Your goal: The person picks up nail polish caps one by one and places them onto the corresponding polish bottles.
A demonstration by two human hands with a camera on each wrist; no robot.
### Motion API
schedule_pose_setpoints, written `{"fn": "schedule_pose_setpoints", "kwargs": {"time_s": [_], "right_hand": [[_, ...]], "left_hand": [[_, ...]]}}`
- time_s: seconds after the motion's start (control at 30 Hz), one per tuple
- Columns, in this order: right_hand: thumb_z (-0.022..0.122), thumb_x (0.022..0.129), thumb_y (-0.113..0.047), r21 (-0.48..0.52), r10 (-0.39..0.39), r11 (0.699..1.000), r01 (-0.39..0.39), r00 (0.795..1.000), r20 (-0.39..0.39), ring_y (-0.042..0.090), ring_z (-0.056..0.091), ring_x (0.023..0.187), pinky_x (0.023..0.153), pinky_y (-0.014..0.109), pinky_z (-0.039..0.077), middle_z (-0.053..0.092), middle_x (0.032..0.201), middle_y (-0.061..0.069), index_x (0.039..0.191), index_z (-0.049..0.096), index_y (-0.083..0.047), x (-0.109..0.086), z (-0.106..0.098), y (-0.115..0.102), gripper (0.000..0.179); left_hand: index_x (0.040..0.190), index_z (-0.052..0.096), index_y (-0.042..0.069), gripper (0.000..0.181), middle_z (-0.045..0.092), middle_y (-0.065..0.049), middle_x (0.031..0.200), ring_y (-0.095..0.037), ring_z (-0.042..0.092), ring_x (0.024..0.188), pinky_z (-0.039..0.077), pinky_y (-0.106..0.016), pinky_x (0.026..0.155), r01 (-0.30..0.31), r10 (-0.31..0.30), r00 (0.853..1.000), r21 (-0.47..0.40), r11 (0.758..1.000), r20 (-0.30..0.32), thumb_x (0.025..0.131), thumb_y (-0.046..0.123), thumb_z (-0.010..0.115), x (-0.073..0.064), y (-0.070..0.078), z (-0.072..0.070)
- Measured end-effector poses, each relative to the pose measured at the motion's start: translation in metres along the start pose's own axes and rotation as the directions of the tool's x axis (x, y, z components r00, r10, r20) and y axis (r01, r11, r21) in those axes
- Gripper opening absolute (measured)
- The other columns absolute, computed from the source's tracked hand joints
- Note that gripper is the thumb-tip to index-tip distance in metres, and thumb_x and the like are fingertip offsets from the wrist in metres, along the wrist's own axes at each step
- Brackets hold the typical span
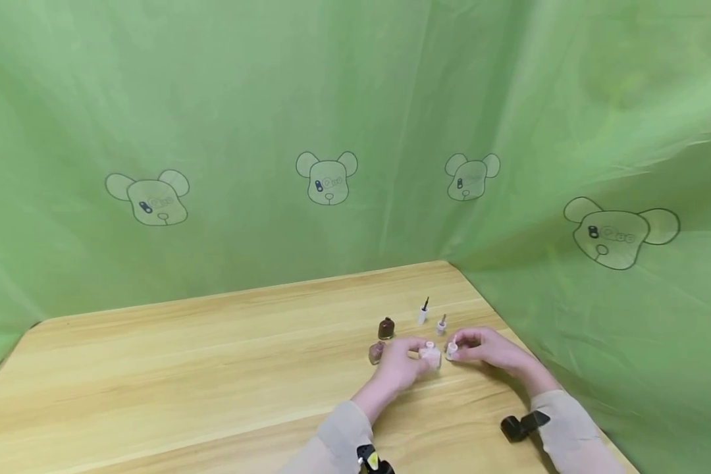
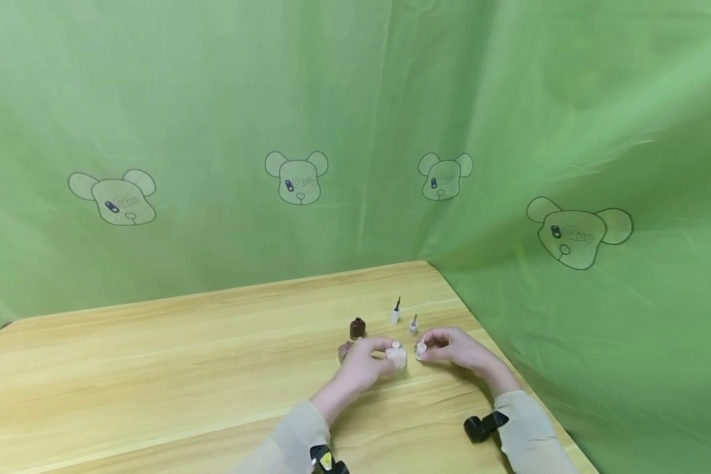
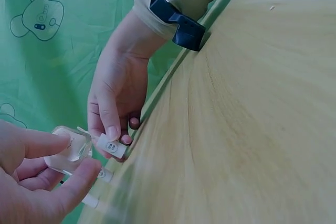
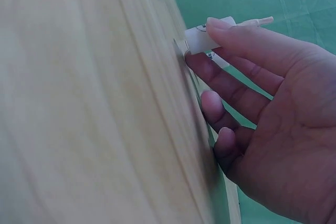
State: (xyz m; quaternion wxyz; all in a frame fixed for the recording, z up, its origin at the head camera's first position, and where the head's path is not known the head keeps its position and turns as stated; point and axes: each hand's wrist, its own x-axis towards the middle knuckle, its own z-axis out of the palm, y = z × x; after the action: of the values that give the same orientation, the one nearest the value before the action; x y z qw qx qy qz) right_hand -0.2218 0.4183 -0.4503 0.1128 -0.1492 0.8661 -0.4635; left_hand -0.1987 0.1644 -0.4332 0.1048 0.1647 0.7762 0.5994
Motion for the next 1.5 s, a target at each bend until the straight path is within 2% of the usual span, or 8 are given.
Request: {"fn": "schedule_pose_setpoints", "kwargs": {"time_s": [0.13,0.27,0.43,0.7,0.87,1.1,1.23,1.5], "right_hand": [[0.069,0.087,-0.016,-0.007,0.003,1.000,-0.003,1.000,0.009,0.013,0.060,0.095,0.088,0.023,0.044,0.066,0.105,0.013,0.110,0.064,0.002,0.000,0.000,0.003,0.030],[0.069,0.086,-0.015,-0.006,0.006,1.000,-0.006,1.000,0.010,0.013,0.060,0.095,0.088,0.024,0.044,0.066,0.105,0.015,0.109,0.064,0.003,0.000,0.000,0.002,0.029],[0.069,0.086,-0.015,-0.011,0.001,1.000,-0.001,1.000,0.007,0.013,0.059,0.094,0.087,0.023,0.044,0.066,0.103,0.014,0.108,0.064,0.003,-0.001,0.000,0.000,0.028],[0.069,0.087,-0.015,-0.009,-0.002,1.000,0.002,1.000,0.004,0.010,0.061,0.091,0.086,0.020,0.046,0.067,0.098,0.002,0.110,0.064,0.003,0.001,-0.001,0.003,0.029],[0.069,0.086,-0.015,0.002,-0.003,1.000,0.003,1.000,0.019,0.009,0.061,0.091,0.086,0.020,0.047,0.067,0.100,0.004,0.110,0.064,0.003,0.001,-0.002,0.000,0.030],[0.069,0.087,-0.013,-0.030,-0.026,0.999,0.028,0.997,0.069,0.009,0.062,0.090,0.085,0.020,0.048,0.067,0.101,0.007,0.109,0.063,0.003,0.001,0.002,-0.011,0.027],[0.071,0.086,-0.015,-0.052,-0.046,0.997,0.052,0.993,0.113,0.009,0.062,0.089,0.083,0.020,0.050,0.068,0.099,0.007,0.107,0.065,0.000,0.005,0.009,-0.022,0.027],[0.069,0.086,-0.008,0.005,-0.143,0.989,0.146,0.963,0.229,0.009,0.066,0.088,0.078,0.023,0.055,0.070,0.097,0.014,0.107,0.063,0.004,0.012,0.029,-0.040,0.025]], "left_hand": [[0.112,0.071,0.011,0.036,0.070,-0.007,0.114,-0.006,0.063,0.074,0.053,-0.018,0.065,0.013,-0.012,1.000,-0.001,1.000,0.022,0.077,0.004,0.077,-0.006,-0.001,-0.006],[0.114,0.070,0.010,0.040,0.068,-0.007,0.113,-0.008,0.065,0.078,0.055,-0.020,0.066,-0.016,0.016,0.999,0.006,1.000,0.045,0.076,-0.002,0.076,-0.011,-0.002,-0.013],[0.114,0.069,0.004,0.043,0.069,-0.010,0.112,-0.010,0.066,0.079,0.058,-0.022,0.067,-0.045,0.047,0.995,-0.028,0.999,0.083,0.074,-0.011,0.073,-0.016,-0.004,-0.022],[0.117,0.068,0.006,0.045,0.069,-0.011,0.109,-0.011,0.065,0.081,0.058,-0.023,0.068,-0.052,0.054,0.992,-0.016,0.999,0.118,0.075,-0.012,0.071,-0.024,-0.004,-0.042],[0.120,0.066,0.004,0.046,0.069,-0.013,0.107,-0.011,0.064,0.083,0.057,-0.023,0.070,-0.052,0.053,0.991,-0.012,0.999,0.122,0.076,-0.011,0.070,-0.030,-0.006,-0.055],[0.119,0.067,0.007,0.046,0.069,-0.013,0.108,-0.015,0.063,0.084,0.057,-0.025,0.069,-0.035,0.035,0.994,-0.004,0.999,0.103,0.076,-0.008,0.071,-0.037,-0.011,-0.073],[0.119,0.066,0.004,0.045,0.067,-0.015,0.113,-0.018,0.065,0.086,0.059,-0.029,0.071,-0.024,0.024,0.995,-0.008,1.000,0.096,0.076,-0.009,0.071,-0.042,-0.015,-0.085],[0.120,0.064,0.002,0.046,0.066,-0.016,0.117,-0.018,0.064,0.089,0.058,-0.030,0.073,-0.033,0.030,0.995,0.032,0.999,0.093,0.076,-0.007,0.071,-0.051,-0.020,-0.106]]}}
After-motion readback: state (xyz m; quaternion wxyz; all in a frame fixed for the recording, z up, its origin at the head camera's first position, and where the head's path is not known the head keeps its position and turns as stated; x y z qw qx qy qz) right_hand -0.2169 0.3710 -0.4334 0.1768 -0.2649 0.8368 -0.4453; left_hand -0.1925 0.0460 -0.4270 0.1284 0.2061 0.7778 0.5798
